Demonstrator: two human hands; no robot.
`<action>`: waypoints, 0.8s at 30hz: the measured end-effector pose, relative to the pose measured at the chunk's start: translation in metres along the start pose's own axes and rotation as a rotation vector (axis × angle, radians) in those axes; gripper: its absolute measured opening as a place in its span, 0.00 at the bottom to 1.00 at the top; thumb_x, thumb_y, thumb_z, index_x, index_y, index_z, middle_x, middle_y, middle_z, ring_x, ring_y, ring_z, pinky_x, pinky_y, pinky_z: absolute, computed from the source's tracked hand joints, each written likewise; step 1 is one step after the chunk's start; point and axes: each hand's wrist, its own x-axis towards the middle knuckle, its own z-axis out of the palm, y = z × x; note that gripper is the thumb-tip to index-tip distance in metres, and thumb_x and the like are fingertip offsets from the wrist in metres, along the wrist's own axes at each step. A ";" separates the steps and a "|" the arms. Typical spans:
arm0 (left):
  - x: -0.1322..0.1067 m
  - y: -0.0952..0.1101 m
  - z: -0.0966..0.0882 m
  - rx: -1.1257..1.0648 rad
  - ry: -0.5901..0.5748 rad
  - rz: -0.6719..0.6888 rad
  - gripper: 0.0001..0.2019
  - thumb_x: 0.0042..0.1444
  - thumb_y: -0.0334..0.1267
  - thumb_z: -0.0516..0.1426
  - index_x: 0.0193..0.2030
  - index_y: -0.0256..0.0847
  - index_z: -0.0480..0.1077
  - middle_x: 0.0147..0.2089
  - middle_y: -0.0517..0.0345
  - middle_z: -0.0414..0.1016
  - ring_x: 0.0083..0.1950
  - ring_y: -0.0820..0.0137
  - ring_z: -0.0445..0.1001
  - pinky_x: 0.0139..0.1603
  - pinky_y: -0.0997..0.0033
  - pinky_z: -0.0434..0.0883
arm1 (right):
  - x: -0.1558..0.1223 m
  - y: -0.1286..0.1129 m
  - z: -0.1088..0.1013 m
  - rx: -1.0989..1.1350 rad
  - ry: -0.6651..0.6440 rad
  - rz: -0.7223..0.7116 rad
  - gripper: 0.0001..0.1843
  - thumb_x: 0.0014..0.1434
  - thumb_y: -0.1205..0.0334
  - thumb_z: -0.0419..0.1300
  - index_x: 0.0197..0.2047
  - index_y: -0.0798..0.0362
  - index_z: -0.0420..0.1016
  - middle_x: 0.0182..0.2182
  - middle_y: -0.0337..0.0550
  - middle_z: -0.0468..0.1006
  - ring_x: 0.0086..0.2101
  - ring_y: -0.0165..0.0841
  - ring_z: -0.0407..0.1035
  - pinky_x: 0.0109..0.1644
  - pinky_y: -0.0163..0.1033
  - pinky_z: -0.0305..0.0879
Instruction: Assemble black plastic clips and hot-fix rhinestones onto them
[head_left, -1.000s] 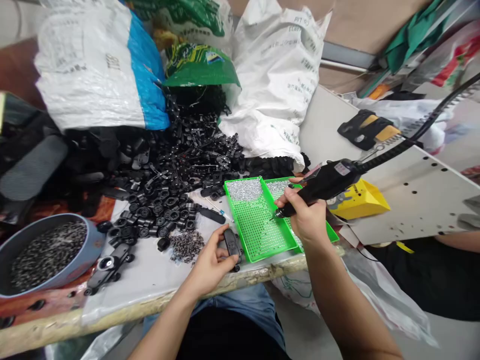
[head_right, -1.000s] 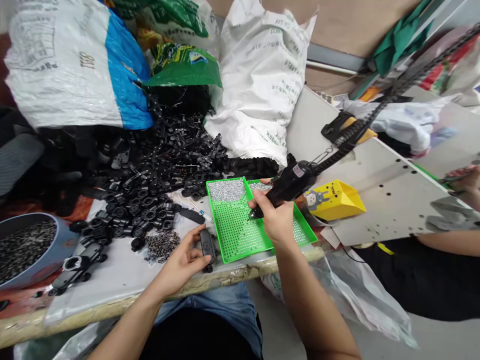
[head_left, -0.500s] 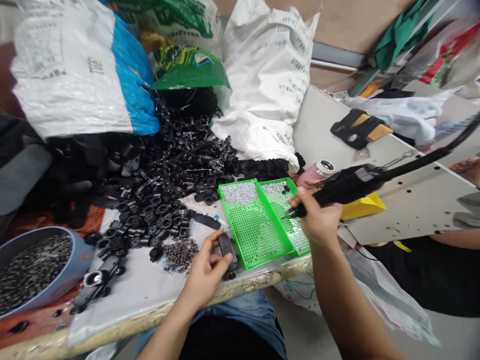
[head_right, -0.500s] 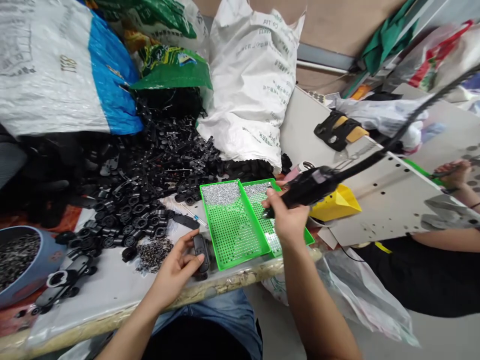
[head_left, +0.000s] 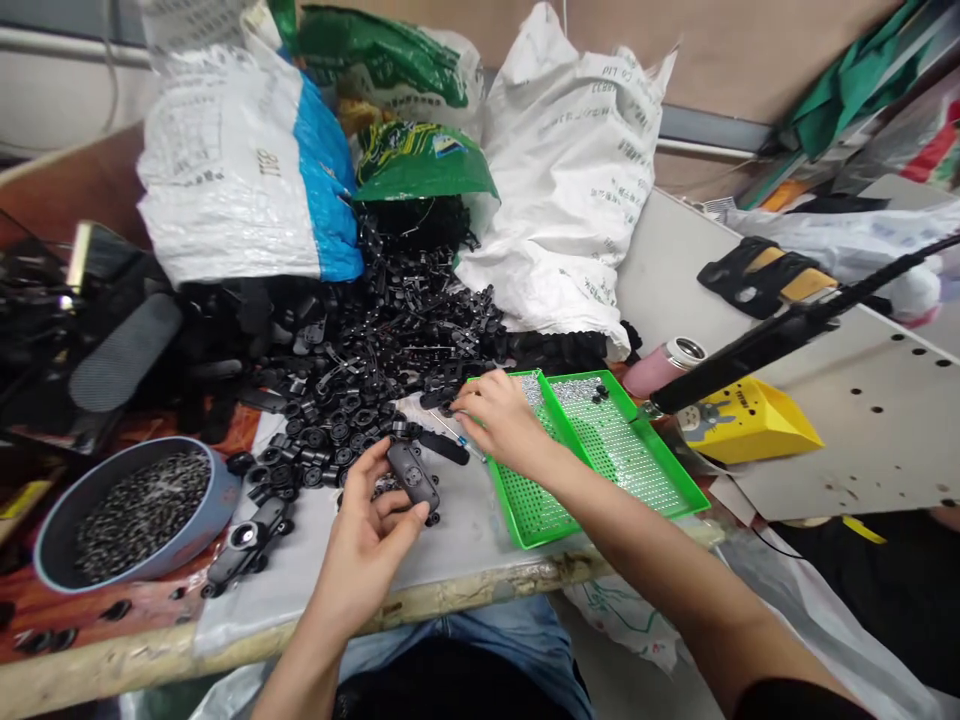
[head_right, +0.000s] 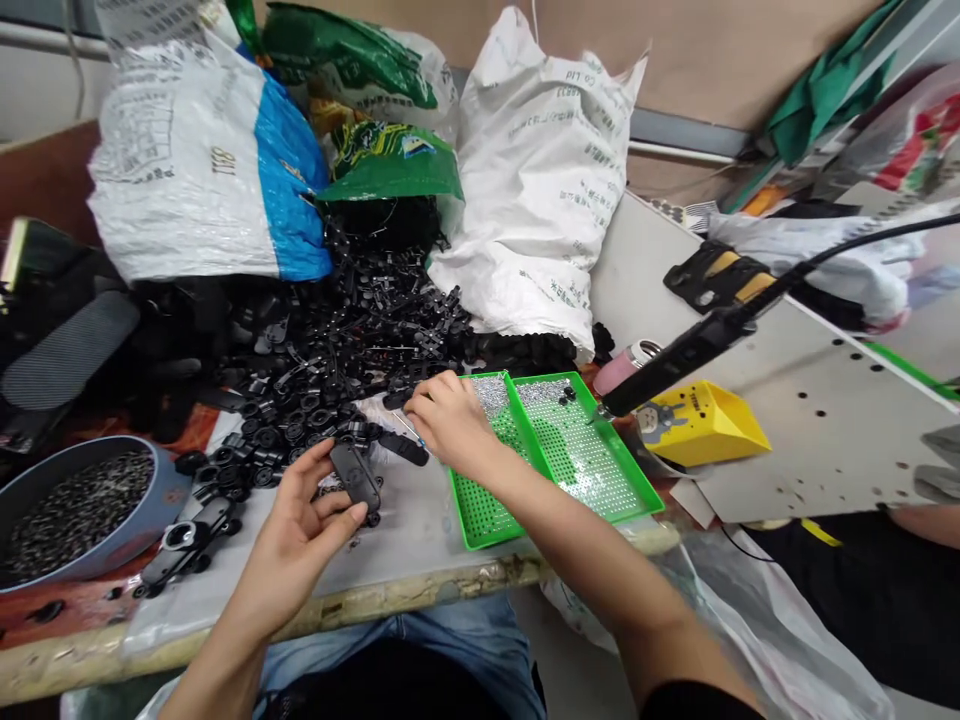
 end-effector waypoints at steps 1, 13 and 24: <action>0.000 0.002 -0.003 0.002 0.017 0.006 0.39 0.54 0.41 0.66 0.68 0.52 0.53 0.65 0.48 0.60 0.42 0.75 0.77 0.43 0.73 0.77 | 0.011 0.003 0.011 -0.063 -0.107 0.027 0.07 0.65 0.65 0.61 0.43 0.52 0.82 0.50 0.53 0.78 0.52 0.48 0.65 0.51 0.53 0.61; 0.001 0.004 -0.003 0.186 0.126 0.172 0.34 0.55 0.41 0.66 0.68 0.51 0.62 0.61 0.50 0.69 0.41 0.70 0.81 0.41 0.69 0.81 | -0.017 -0.048 0.001 0.744 0.046 0.031 0.09 0.61 0.61 0.67 0.45 0.48 0.78 0.43 0.43 0.84 0.40 0.35 0.79 0.44 0.43 0.77; -0.004 0.004 0.007 0.386 0.105 0.295 0.30 0.58 0.39 0.64 0.68 0.52 0.64 0.57 0.52 0.73 0.42 0.69 0.82 0.41 0.68 0.83 | -0.033 -0.045 -0.001 0.738 0.095 0.161 0.14 0.57 0.57 0.70 0.48 0.47 0.81 0.38 0.42 0.86 0.32 0.34 0.80 0.40 0.42 0.77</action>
